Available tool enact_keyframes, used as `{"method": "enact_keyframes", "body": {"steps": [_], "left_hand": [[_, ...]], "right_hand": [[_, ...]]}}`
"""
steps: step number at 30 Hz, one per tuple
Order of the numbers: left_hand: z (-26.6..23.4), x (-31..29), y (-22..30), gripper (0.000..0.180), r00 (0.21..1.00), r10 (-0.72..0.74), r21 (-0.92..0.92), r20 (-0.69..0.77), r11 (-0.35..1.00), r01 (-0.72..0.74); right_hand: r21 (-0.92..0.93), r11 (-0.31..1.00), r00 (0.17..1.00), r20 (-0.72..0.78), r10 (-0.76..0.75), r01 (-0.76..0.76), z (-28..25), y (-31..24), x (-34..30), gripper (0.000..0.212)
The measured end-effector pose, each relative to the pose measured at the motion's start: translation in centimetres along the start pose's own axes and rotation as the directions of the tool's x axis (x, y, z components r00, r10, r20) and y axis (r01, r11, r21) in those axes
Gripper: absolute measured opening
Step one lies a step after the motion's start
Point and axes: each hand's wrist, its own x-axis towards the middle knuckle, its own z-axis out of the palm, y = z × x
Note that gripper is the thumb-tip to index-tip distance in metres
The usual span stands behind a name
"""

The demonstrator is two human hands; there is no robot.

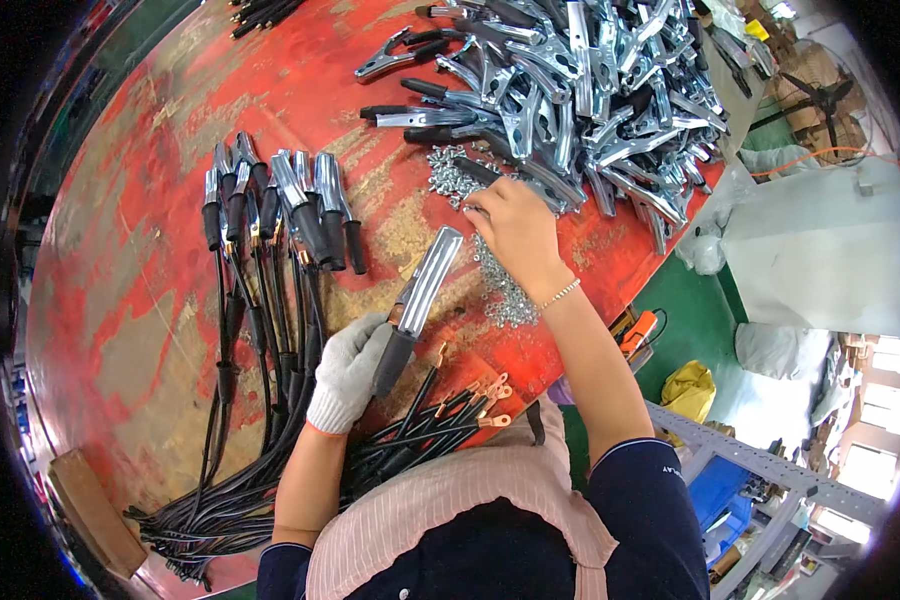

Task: Assembling metal spring clamps onto the ends of black electrical cables.

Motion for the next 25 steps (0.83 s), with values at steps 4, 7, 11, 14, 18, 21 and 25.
{"method": "enact_keyframes", "body": {"steps": [4, 7, 11, 14, 18, 21, 25], "left_hand": [[0.0, -0.6, 1.4, 0.032, 1.000, -0.006, 0.026, 0.025, 1.000, 0.005], [0.0, -0.8, 1.4, 0.031, 0.996, -0.002, -0.003, 0.093, 1.000, 0.002], [0.3, -1.2, 1.4, 0.030, 0.991, 0.032, 0.020, 0.132, 0.999, -0.035], [0.5, -1.6, 1.6, 0.030, 0.984, 0.075, 0.078, 0.159, 0.993, -0.088], [0.5, -1.9, 2.3, 0.031, 0.971, 0.080, 0.119, 0.224, 0.987, -0.109], [0.4, -2.2, 2.5, 0.033, 0.967, 0.072, 0.137, 0.246, 0.985, -0.108], [0.4, -2.4, 2.6, 0.035, 0.954, 0.035, 0.171, 0.298, 0.981, -0.090]], "right_hand": [[0.028, 1.000, 1.000, -0.009, -0.003, 0.003, 0.4, -0.6, 0.0, 0.009], [0.491, 0.803, 0.941, 0.196, 0.277, -0.339, -0.9, -3.8, -1.4, 0.013], [0.796, 0.285, 0.839, 0.456, 0.298, -0.534, -2.6, -7.0, -4.3, 0.015], [0.837, 0.317, 0.894, 0.401, 0.202, -0.447, -2.8, -7.2, -6.4, 0.032], [0.826, -0.001, 0.784, 0.536, 0.313, -0.564, -2.0, -7.5, -8.9, 0.030], [0.822, 0.068, 0.795, 0.522, 0.309, -0.566, -1.9, -7.4, -9.5, 0.024], [0.874, 0.056, 0.852, 0.456, 0.256, -0.484, -1.9, -7.2, -9.7, 0.050]]}}
